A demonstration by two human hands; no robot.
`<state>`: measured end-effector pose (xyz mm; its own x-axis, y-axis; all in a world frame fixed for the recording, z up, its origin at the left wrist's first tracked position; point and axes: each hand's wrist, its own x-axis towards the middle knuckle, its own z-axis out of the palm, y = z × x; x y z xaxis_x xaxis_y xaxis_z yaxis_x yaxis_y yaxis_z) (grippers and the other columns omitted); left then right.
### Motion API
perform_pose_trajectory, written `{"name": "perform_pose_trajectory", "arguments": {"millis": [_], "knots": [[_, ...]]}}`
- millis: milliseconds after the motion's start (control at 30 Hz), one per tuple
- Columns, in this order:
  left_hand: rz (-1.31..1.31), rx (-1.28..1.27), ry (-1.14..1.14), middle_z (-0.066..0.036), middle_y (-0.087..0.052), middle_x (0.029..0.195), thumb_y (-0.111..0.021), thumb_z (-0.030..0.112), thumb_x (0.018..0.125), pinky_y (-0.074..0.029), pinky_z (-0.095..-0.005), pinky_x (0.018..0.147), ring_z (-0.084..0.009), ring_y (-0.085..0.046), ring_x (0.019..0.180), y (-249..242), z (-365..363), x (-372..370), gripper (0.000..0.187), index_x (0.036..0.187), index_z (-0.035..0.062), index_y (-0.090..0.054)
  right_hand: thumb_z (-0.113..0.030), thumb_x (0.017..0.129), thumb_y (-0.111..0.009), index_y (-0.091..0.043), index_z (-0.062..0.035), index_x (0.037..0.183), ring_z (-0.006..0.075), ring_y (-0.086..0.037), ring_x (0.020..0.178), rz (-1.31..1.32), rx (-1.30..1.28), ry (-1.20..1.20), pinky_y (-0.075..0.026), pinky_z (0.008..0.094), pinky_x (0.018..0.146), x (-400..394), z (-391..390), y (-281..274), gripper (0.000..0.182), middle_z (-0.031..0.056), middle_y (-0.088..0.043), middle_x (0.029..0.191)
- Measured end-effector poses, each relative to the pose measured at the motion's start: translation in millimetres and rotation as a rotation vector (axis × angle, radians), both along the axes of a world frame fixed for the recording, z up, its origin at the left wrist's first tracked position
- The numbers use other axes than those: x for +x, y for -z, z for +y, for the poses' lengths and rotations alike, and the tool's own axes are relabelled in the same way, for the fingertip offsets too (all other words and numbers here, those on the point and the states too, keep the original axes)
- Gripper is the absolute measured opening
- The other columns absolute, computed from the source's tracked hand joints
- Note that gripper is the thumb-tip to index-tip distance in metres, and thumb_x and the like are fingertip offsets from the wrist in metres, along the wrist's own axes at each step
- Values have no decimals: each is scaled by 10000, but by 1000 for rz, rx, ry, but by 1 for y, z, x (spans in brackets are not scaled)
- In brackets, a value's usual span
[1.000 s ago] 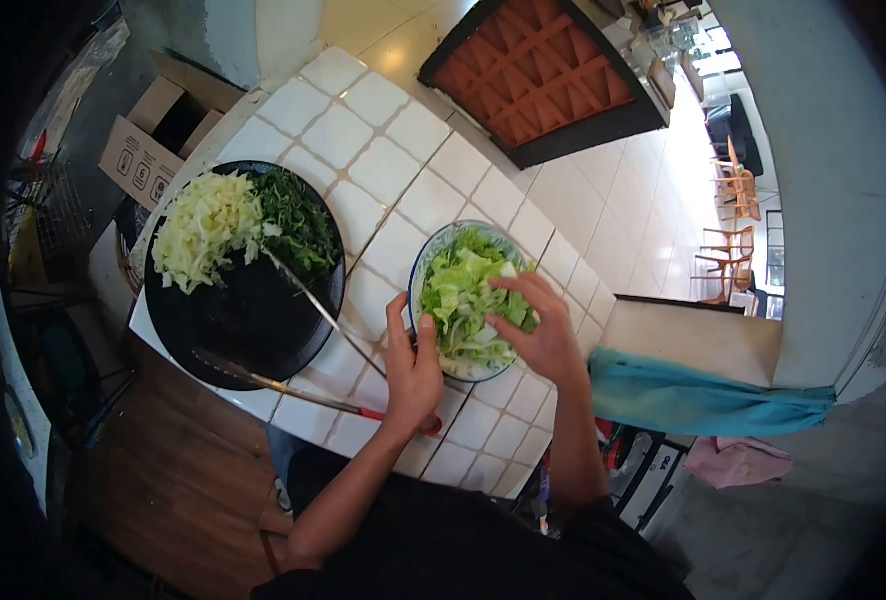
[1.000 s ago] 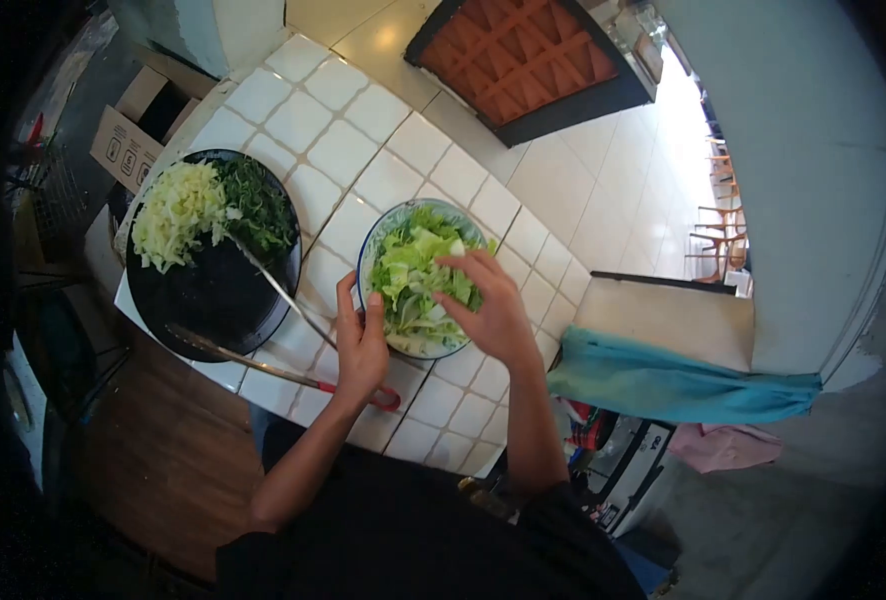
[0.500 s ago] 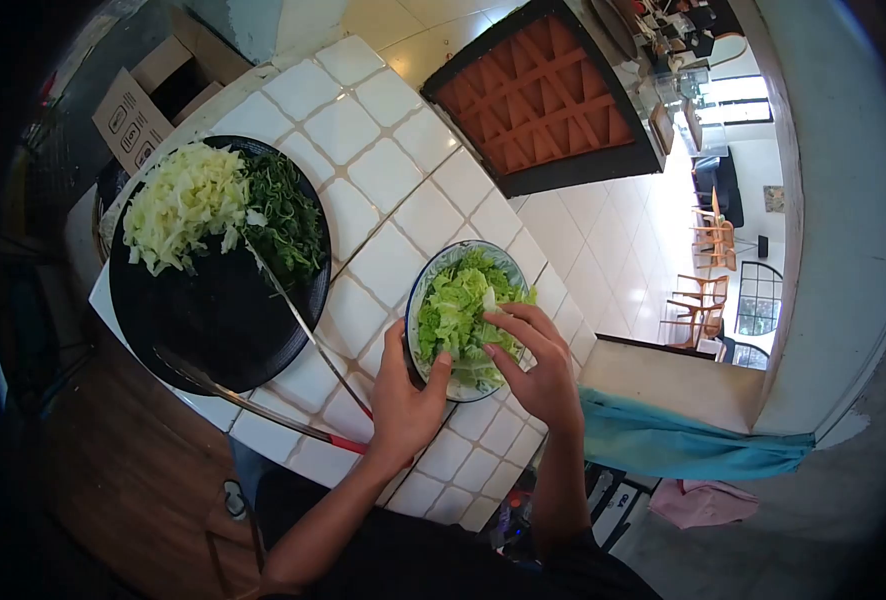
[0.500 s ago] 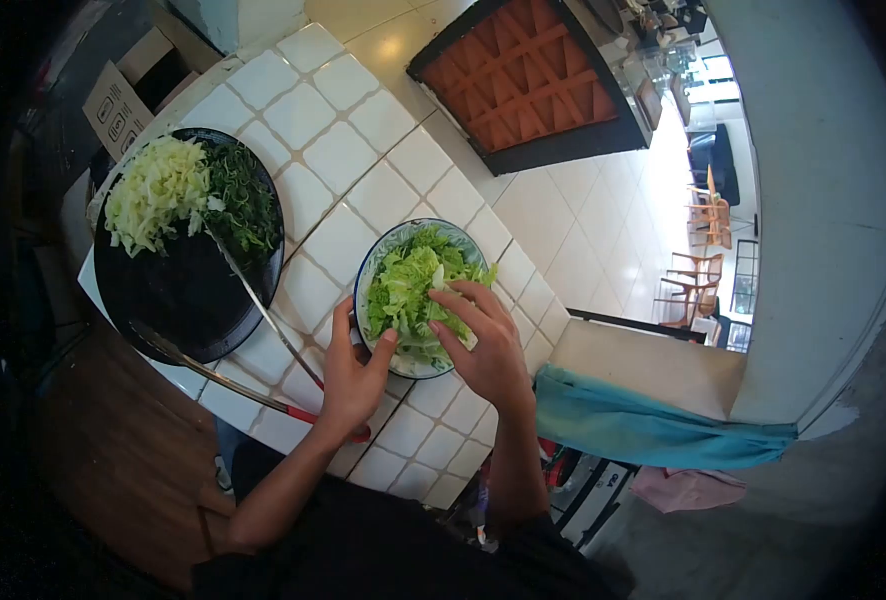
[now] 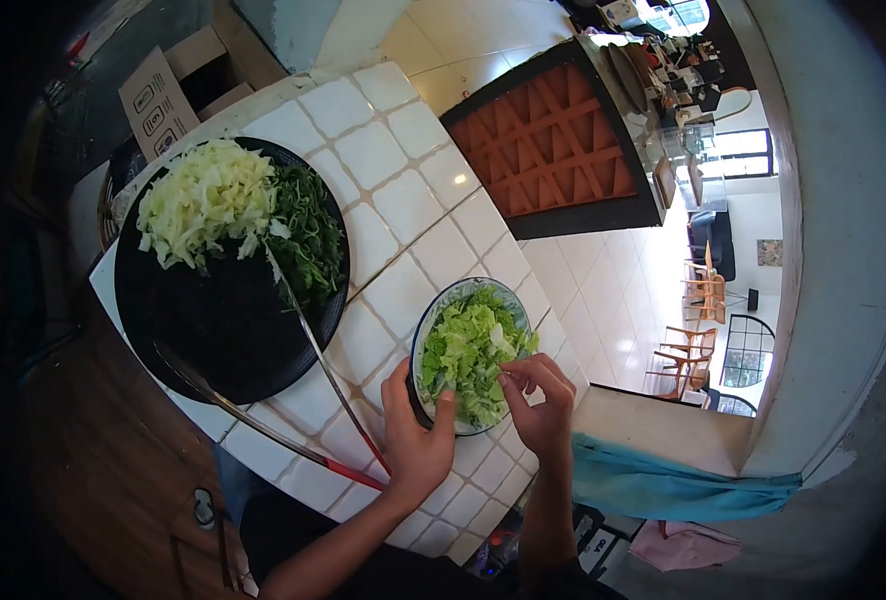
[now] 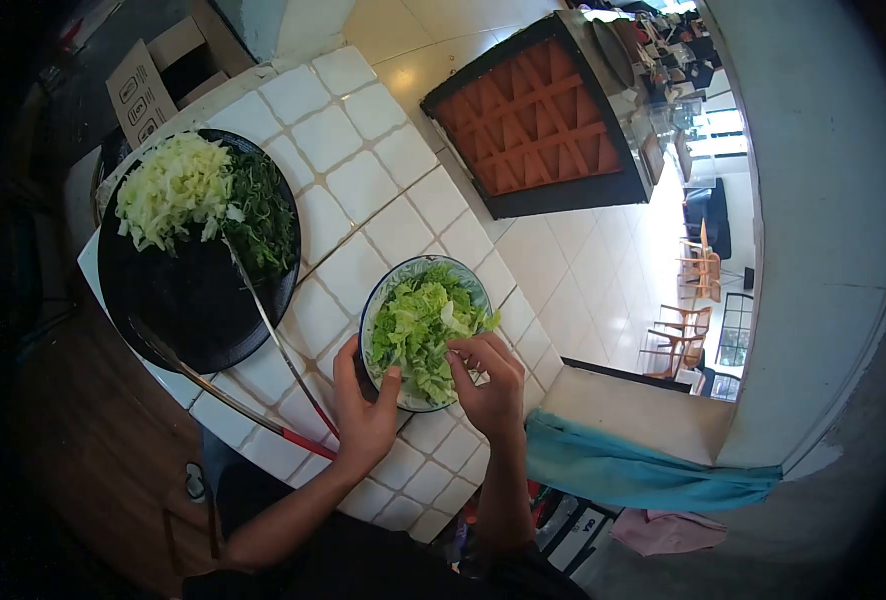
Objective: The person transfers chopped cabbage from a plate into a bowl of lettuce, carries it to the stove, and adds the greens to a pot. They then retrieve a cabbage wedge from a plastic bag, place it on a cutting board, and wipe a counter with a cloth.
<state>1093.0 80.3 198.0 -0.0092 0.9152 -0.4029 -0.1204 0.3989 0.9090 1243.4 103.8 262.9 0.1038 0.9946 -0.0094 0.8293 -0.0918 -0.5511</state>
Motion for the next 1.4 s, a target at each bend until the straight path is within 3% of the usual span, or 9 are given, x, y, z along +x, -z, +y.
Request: {"name": "perform_pose_trajectory", "arguments": {"millis": [33, 600, 867, 1033, 1167, 1200, 1267, 1333, 1400], "knots": [[9, -11, -39, -204, -521, 1152, -610, 107, 914, -430, -407, 968, -331, -546, 1107, 0, 1, 0, 475, 1330, -38, -434, 66, 770, -716, -692, 1, 917, 113, -523, 635, -6, -7, 16, -406, 252, 577, 1, 0, 0, 162, 61, -609, 753], [-48, -71, -149, -208, -571, 1146, -518, -15, 892, -446, -399, 955, -349, -582, 1081, 15, -6, 9, 347, 1239, -30, -510, 56, 813, -685, -691, 11, 916, 102, -538, 637, 17, 14, 36, -416, 236, 562, -9, -7, -2, 113, 70, -633, 796], [5, -63, -85, -205, -593, 1168, -535, -6, 888, -440, -401, 959, -339, -580, 1116, 15, -2, 8, 355, 1242, -18, -514, -32, 879, -635, -698, -10, 979, 123, -581, 711, 44, 165, 445, -442, 255, 546, 19, -48, 5, 120, 60, -629, 853], [-16, -105, 38, -198, -572, 1259, -591, 89, 917, -470, -383, 931, -315, -613, 1098, 26, -7, 8, 547, 1401, -13, -357, -112, 907, -622, -636, -39, 1184, 144, -590, 744, 173, 68, 634, -494, 292, 633, 44, -89, 38, 287, 70, -638, 898], [-91, -135, 145, -222, -525, 1332, -622, 152, 920, -478, -373, 942, -295, -559, 1197, -19, -6, -11, 700, 1470, -42, -235, -113, 925, -615, -648, -32, 1135, 121, -579, 704, 307, 26, 720, -473, 265, 607, 41, -102, 55, 228, 73, -638, 898], [-58, -131, 130, -222, -525, 1332, -622, 152, 920, -478, -373, 942, -295, -559, 1197, -9, -15, -12, 700, 1470, -42, -235, -113, 925, -615, -648, -32, 1135, 121, -579, 704, 342, 17, 708, -473, 265, 607, 39, -104, 54, 228, 73, -638, 898], [345, 236, 170, -185, -525, 1282, -637, 158, 922, -522, -324, 827, -245, -594, 1070, 11, -35, -20, 722, 1486, -15, -221, -99, 933, -606, -664, -21, 1054, 109, -574, 688, 136, 251, 722, -459, 250, 588, 29, -103, 48, 155, 68, -641, 894], [299, 212, 151, -187, -523, 1301, -635, 157, 927, -532, -320, 827, -235, -602, 1093, -21, -36, -48, 639, 1451, -13, -310, -91, 934, -603, -666, -18, 1017, 107, -568, 683, 223, 264, 647, -453, 251, 584, 2, -97, 29, 128, 62, -632, 871], [-43, -8, 353, -169, -566, 1259, -622, 163, 945, -535, -317, 821, -207, -627, 1045, -39, -39, -86, 462, 1342, -18, -471, -71, 927, -605, -660, -12, 959, 116, -561, 668, 273, 311, 496, -445, 259, 589, -32, -93, 14, 87, 61, -594, 792]]}}
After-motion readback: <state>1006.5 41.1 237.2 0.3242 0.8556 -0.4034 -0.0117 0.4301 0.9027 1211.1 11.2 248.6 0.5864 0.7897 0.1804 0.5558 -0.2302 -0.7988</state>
